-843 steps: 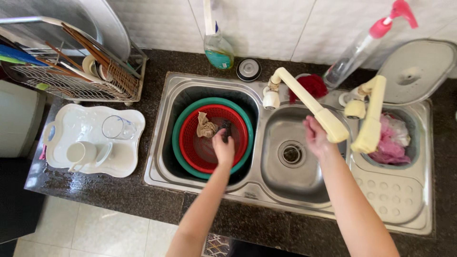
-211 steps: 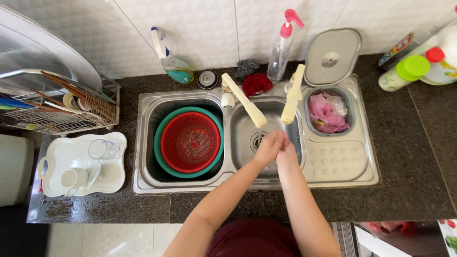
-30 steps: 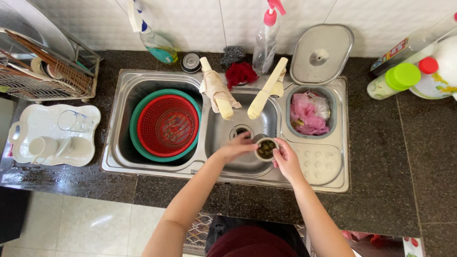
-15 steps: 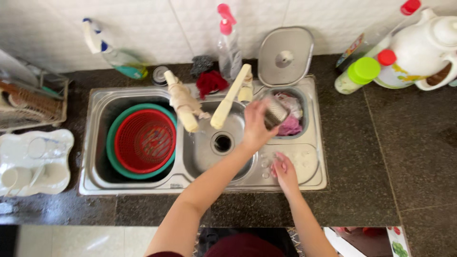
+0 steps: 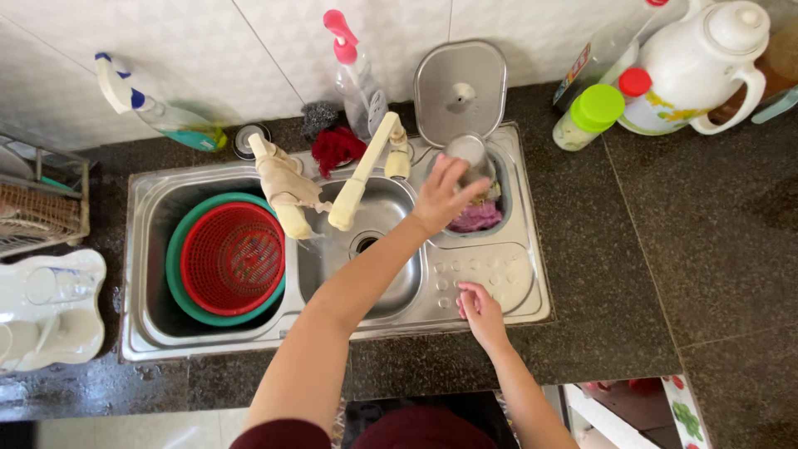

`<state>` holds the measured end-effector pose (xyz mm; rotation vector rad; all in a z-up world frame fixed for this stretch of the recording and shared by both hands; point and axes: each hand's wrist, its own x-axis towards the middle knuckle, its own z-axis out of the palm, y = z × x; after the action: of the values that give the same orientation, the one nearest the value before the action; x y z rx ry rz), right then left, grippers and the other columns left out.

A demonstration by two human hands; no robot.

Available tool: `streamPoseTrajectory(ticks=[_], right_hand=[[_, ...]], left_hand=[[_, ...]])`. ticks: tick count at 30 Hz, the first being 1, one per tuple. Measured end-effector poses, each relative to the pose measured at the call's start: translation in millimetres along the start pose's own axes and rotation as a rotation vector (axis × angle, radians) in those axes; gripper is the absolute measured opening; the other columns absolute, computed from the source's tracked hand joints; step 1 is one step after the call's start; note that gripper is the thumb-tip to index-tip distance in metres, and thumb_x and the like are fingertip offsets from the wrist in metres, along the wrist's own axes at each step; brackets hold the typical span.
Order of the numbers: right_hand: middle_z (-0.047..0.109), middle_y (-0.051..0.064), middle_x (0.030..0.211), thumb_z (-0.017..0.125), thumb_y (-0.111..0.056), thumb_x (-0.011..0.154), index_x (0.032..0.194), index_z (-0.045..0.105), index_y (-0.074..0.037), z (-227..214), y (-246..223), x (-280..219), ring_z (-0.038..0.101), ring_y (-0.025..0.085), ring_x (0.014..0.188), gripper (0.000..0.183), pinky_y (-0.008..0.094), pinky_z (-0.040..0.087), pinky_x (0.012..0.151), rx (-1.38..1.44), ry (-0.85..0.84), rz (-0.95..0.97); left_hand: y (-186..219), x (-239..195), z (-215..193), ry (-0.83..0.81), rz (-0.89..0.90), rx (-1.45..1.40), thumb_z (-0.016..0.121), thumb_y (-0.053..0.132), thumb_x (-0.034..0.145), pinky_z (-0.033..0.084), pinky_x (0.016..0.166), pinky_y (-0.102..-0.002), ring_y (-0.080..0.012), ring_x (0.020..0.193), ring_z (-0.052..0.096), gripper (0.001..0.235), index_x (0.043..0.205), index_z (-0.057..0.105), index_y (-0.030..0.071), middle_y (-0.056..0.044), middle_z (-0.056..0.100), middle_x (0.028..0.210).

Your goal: The person cleans the kitchen countertop and gas stove using a red cloth and a beige cloth. They wipe around the sink, stove, and kettle, then rinse the cloths under running water and continue wiping the surfaces.

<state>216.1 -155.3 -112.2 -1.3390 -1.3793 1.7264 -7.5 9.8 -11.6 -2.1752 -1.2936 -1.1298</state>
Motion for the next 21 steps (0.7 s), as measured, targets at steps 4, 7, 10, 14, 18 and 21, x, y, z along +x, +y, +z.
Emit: streamPoseTrajectory(ticks=[4, 7, 10, 14, 18, 21], right_hand=[[0.072, 0.002, 0.090, 0.061, -0.015, 0.099, 0.120, 0.068, -0.007, 4, -1, -11, 0.066, 0.008, 0.073, 0.024, 0.024, 0.056, 0.067, -0.331, -0.007, -0.072], [0.073, 0.006, 0.082, 0.061, -0.015, 0.099, 0.116, 0.070, -0.007, 7, -8, -1, 0.067, 0.009, 0.067, 0.021, 0.026, 0.054, 0.062, -0.304, 0.049, -0.112], [0.072, 0.005, 0.082, 0.062, -0.014, 0.099, 0.117, 0.071, -0.008, 8, -2, -15, 0.059, 0.013, 0.063, 0.021, 0.028, 0.050, 0.057, -0.387, 0.026, -0.127], [0.071, 0.006, 0.079, 0.063, -0.012, 0.098, 0.114, 0.071, -0.007, 8, -3, -10, 0.062, 0.010, 0.065, 0.019, 0.026, 0.052, 0.059, -0.279, 0.063, -0.120], [0.071, 0.004, 0.079, 0.065, -0.012, 0.097, 0.112, 0.072, -0.007, 11, -2, -11, 0.059, 0.010, 0.063, 0.018, 0.026, 0.051, 0.058, -0.316, 0.081, -0.164], [0.072, 0.003, 0.077, 0.066, -0.012, 0.096, 0.111, 0.073, -0.007, 11, -2, -15, 0.059, 0.010, 0.062, 0.017, 0.026, 0.050, 0.058, -0.359, 0.094, -0.178]], left_hand=[[-3, -7, -5, -0.103, 0.006, -0.010, 0.077, 0.005, 0.074, 0.042, 0.120, -0.052, -0.0370, 0.131, 0.048, 0.066, 0.136, 0.065, 0.027, -0.014, 0.048, 0.137], [-9, -7, -7, -0.015, -0.081, -0.102, 0.083, 0.008, 0.070, 0.039, 0.123, -0.054, -0.0375, 0.134, 0.046, 0.071, 0.134, 0.059, 0.025, -0.013, 0.044, 0.138], [-3, -35, -11, -0.162, -0.265, -0.294, 0.089, 0.012, 0.064, 0.036, 0.120, -0.051, -0.0416, 0.138, 0.041, 0.080, 0.135, 0.054, 0.021, -0.018, 0.042, 0.142], [10, -85, 1, 0.083, -0.824, -0.636, 0.089, 0.009, 0.068, 0.031, 0.121, -0.049, -0.0381, 0.140, 0.039, 0.092, 0.145, 0.038, 0.009, -0.020, 0.040, 0.146], [10, -185, -12, 0.256, -1.315, -1.071, 0.085, 0.008, 0.076, 0.036, 0.117, -0.042, -0.0265, 0.140, 0.042, 0.097, 0.153, 0.026, 0.008, -0.013, 0.039, 0.151], [-11, -258, -38, 0.382, -1.556, -1.135, 0.083, 0.017, 0.078, 0.050, 0.105, -0.040, -0.0265, 0.127, 0.056, 0.094, 0.151, 0.024, 0.010, -0.016, 0.050, 0.139]])
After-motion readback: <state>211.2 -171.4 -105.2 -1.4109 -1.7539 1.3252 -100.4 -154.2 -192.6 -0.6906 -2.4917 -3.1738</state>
